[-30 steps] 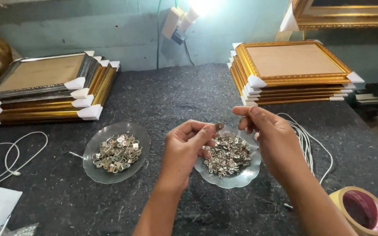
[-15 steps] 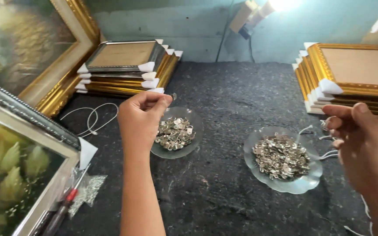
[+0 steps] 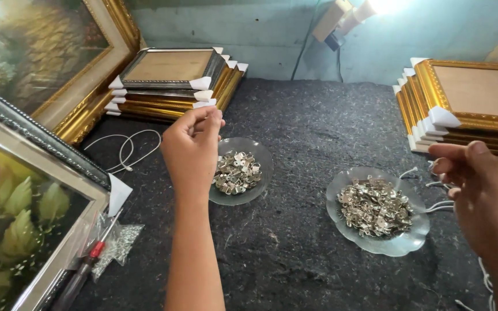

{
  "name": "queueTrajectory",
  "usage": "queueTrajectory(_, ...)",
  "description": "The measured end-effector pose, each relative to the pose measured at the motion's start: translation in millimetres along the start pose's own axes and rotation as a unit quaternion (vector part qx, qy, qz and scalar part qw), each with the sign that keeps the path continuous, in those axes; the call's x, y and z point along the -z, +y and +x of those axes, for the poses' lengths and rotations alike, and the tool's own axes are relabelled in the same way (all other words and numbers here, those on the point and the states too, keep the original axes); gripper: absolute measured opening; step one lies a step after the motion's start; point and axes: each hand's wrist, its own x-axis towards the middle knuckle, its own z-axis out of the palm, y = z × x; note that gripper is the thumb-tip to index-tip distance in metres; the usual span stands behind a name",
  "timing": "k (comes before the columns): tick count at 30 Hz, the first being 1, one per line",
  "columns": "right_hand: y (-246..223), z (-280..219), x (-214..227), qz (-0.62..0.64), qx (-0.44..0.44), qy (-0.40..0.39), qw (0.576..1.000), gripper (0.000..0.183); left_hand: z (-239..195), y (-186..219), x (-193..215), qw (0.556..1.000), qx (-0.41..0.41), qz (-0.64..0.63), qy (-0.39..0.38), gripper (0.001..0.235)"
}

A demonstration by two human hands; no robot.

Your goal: The person is manually attaching small metal clips to white cords as part of an art framing assembly process.

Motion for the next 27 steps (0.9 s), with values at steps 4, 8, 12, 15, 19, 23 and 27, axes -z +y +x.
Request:
queueTrajectory(4, -9.4, -6.7, -7.4, -0.104, 0.047, 0.044, 0.993, 0.032, -18.7, 17.5, -33.6, 0.998, -0.026, -0.043, -0.04, 0.016)
queueTrajectory(8, 4.8, 6.2, -11.0, -0.338, 0.022, -0.002, 0.941, 0.024, -50.8, 41.2, -69.5, 0.968, -0.007, 0.058, -0.245, 0.021)
queueTrajectory(12, 54.7, 15.6, -18.2, -0.485, 0.191, -0.016, 0.853, 0.014, -85.6, 15.6, -107.1, 0.914, -0.116, 0.105, -0.375, 0.02)
queueTrajectory(15, 67.9, 16.7, -22.5, -0.528, 0.213, -0.034, 0.821, 0.01, -89.1, -13.1, -129.0, 0.877, -0.14, 0.223, -0.403, 0.015)
queueTrajectory(19, 66.2, 22.2, -15.2, -0.53, 0.177, -0.035, 0.828, 0.01, -89.5, -32.5, -133.9, 0.873, -0.155, 0.25, -0.39, 0.008)
queueTrajectory(23, 54.2, 23.4, -7.7, -0.534, 0.143, -0.042, 0.832, 0.013, -91.6, -35.7, -134.7, 0.867, -0.133, 0.275, -0.394, 0.008)
queueTrajectory(27, 51.9, 23.1, -6.0, -0.526, 0.138, -0.044, 0.838, 0.012, -94.7, -37.1, -136.7, 0.876, -0.143, 0.246, -0.39, 0.007)
